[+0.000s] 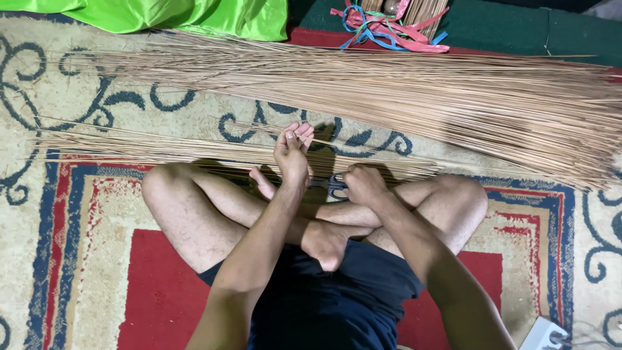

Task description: Sort and align thin wooden sticks by hand and trim them with scissors

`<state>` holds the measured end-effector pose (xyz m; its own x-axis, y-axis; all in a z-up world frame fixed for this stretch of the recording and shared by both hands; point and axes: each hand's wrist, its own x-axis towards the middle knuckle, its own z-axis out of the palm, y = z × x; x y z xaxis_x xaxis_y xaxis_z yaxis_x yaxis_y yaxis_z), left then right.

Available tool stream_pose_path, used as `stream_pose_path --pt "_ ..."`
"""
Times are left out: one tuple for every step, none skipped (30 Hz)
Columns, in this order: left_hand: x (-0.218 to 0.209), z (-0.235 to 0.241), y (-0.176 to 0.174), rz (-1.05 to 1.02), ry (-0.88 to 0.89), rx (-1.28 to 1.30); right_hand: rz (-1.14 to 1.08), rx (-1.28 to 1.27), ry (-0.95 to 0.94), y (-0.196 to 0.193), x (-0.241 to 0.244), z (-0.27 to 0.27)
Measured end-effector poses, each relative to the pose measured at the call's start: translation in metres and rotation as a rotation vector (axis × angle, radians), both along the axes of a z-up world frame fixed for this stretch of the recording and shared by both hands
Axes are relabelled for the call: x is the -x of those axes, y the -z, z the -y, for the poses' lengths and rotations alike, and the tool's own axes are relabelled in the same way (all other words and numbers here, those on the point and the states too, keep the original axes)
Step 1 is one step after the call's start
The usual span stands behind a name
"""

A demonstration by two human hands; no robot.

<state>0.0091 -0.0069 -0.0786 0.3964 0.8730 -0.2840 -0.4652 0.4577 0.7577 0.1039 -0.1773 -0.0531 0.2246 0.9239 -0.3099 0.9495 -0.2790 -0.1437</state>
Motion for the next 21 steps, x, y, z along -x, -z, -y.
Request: stream_pose_path --pt "0.0 0.001 0.0 -0.001 -0.004 -0.002 -0.001 -0.002 -0.004 0.006 0.003 -0.005" --pt "0.0 0.002 0.0 -0.004 -0.004 0.005 0.027 0.047 -0.029 0.011 0.006 -0.01" --pt "-0.001 0.003 0.0 -0.005 -0.002 0.012 0.056 0.096 -0.052 0.017 0.008 -0.015" --pt "-0.001 0.003 0.002 -0.004 -0.004 0.01 0.056 0.094 -0.054 0.023 0.008 -0.016" --pt "-0.001 0.003 0.004 -0.002 0.0 0.015 0.045 0.109 -0.057 0.03 0.009 -0.018" --pt "-0.002 0.003 0.007 0.0 0.003 0.021 0.035 0.123 -0.061 0.037 0.009 -0.02" --pt "-0.001 0.003 0.005 -0.003 -0.002 0.021 0.032 0.123 -0.065 0.032 0.008 -0.022" --pt "-0.001 0.003 0.003 -0.007 0.002 0.022 0.007 0.106 -0.048 0.027 0.007 -0.024" --pt "-0.002 0.005 0.001 -0.01 0.008 0.026 -0.019 0.091 -0.027 0.022 0.006 -0.024" --pt "-0.004 0.0 0.006 -0.011 0.007 0.027 -0.02 0.093 -0.029 0.014 0.003 -0.021" --pt "-0.006 -0.003 0.011 0.001 0.011 0.007 -0.047 0.078 -0.02 0.006 0.001 -0.016" --pt "-0.009 -0.007 0.017 0.014 0.016 -0.014 -0.074 0.062 -0.01 -0.003 -0.001 -0.011" --pt "-0.009 -0.011 0.009 0.016 0.019 -0.011 -0.071 0.065 -0.007 -0.038 -0.001 -0.004" --pt "-0.008 -0.016 0.001 0.014 0.012 -0.033 -0.132 0.084 0.039 -0.074 -0.001 0.002" --pt "-0.007 -0.02 -0.006 0.012 -0.001 -0.054 -0.193 0.105 0.08 -0.11 0.0 0.008" --pt "-0.007 -0.021 -0.008 0.015 -0.003 -0.051 -0.19 0.108 0.078 -0.135 -0.006 0.014" --pt "-0.005 -0.023 -0.01 0.013 -0.022 -0.04 -0.239 0.105 0.094 -0.16 -0.011 0.019" --pt "-0.004 -0.025 -0.011 0.012 -0.041 -0.03 -0.288 0.101 0.109 -0.185 -0.016 0.023" --pt "-0.004 -0.024 -0.002 0.011 -0.046 -0.029 -0.288 0.103 0.104 -0.19 -0.026 0.03" --pt "-0.005 -0.023 0.007 0.017 -0.057 -0.019 -0.46 0.1 0.205 -0.196 -0.037 0.037" --pt "-0.008 -0.022 0.015 0.024 -0.067 -0.011 -0.631 0.093 0.308 -0.202 -0.048 0.044"
